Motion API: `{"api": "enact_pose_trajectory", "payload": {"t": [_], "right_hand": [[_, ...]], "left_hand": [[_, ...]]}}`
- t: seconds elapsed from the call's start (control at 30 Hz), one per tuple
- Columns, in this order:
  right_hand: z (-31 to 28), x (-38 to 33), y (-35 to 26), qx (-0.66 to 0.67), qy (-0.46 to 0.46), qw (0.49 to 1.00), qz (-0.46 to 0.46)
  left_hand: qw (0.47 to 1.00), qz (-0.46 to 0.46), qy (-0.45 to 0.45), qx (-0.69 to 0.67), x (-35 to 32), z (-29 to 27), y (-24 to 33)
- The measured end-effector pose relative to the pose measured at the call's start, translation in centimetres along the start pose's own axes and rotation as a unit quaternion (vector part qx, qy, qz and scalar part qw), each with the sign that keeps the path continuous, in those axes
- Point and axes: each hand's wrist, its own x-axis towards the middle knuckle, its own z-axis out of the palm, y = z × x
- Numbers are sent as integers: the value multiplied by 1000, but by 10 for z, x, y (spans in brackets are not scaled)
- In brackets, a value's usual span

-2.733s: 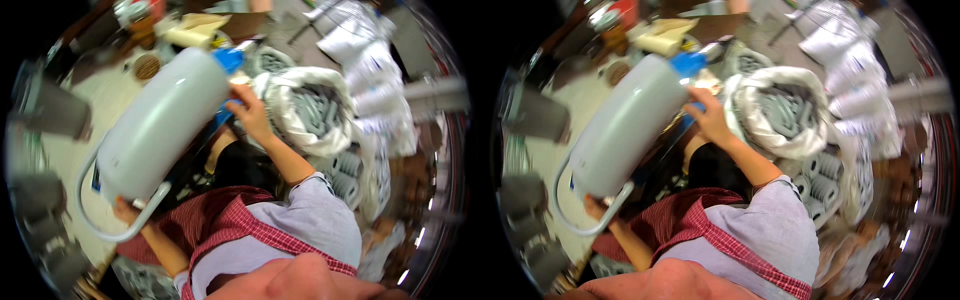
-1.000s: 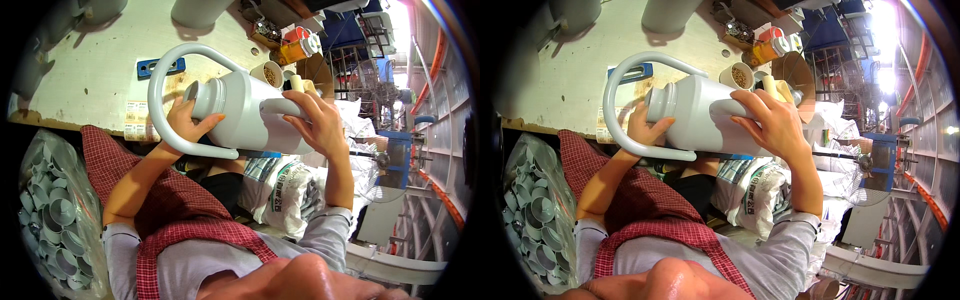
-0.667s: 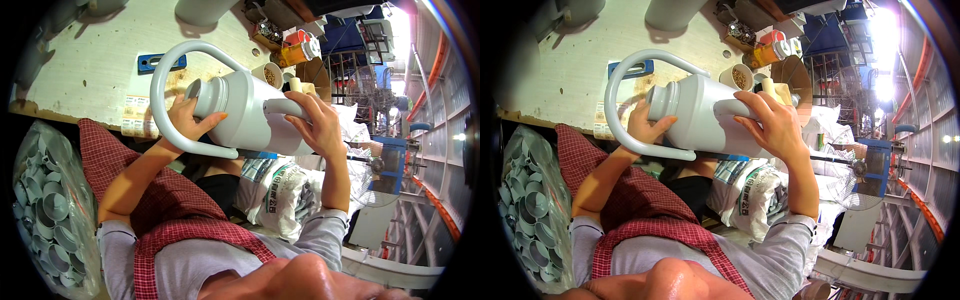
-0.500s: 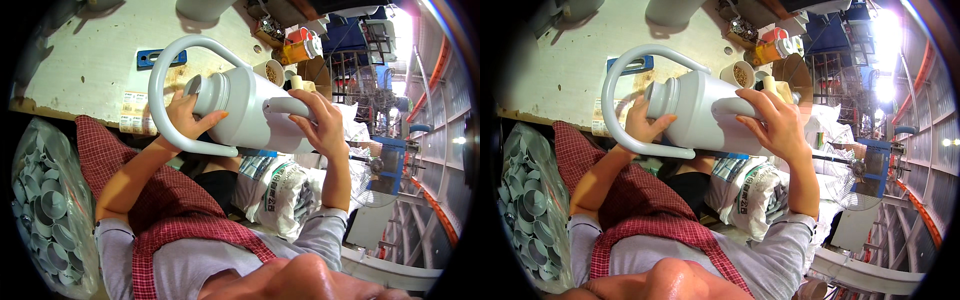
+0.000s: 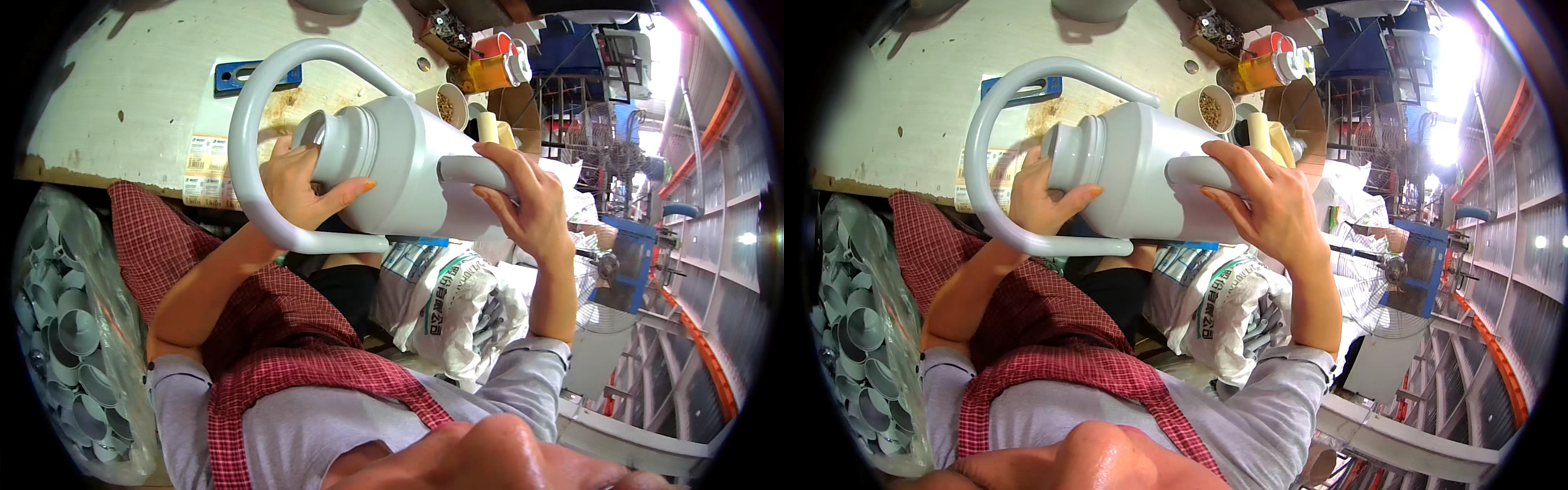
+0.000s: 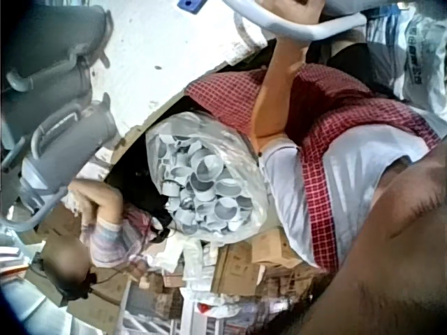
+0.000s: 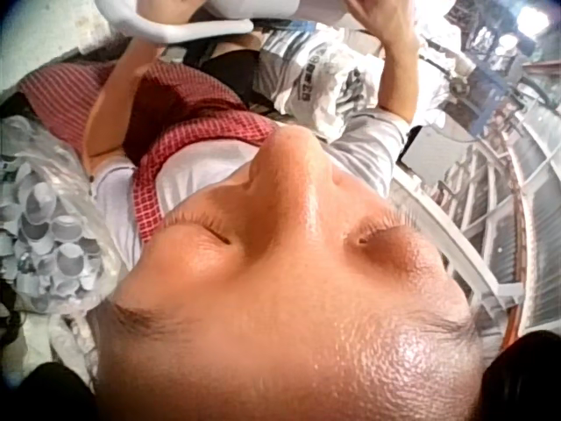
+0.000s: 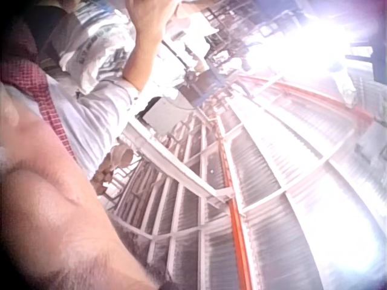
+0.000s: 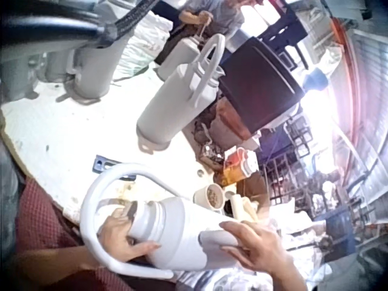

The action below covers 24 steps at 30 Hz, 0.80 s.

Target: The person assembles white electric kettles by hand in a workshop setting. They pick up kettle bodies, insert small metal components into the base, and attach the lids. The person handles the kettles one at a time, placing finished units on a nearby table.

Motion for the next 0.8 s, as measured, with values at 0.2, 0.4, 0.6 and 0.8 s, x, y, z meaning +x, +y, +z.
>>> {"api": "enact_pose_trajectory", "payload": {"t": [0.2, 0.4, 0.6, 0.8], "right_hand": [[-2, 3, -2, -8, -17, 1000, 7], [-1, 4, -4, -7, -14, 1000, 11], [0, 4, -5, -3, -21, 1000, 12], [0, 1, 7, 7, -25, 1000, -1]], "left_hand": [[999, 34, 32, 9, 3, 2, 0], [997, 45, 57, 19, 2, 3, 2], [997, 44, 53, 15, -1, 3, -2], [995, 70, 62, 44, 0, 9, -3]]}}
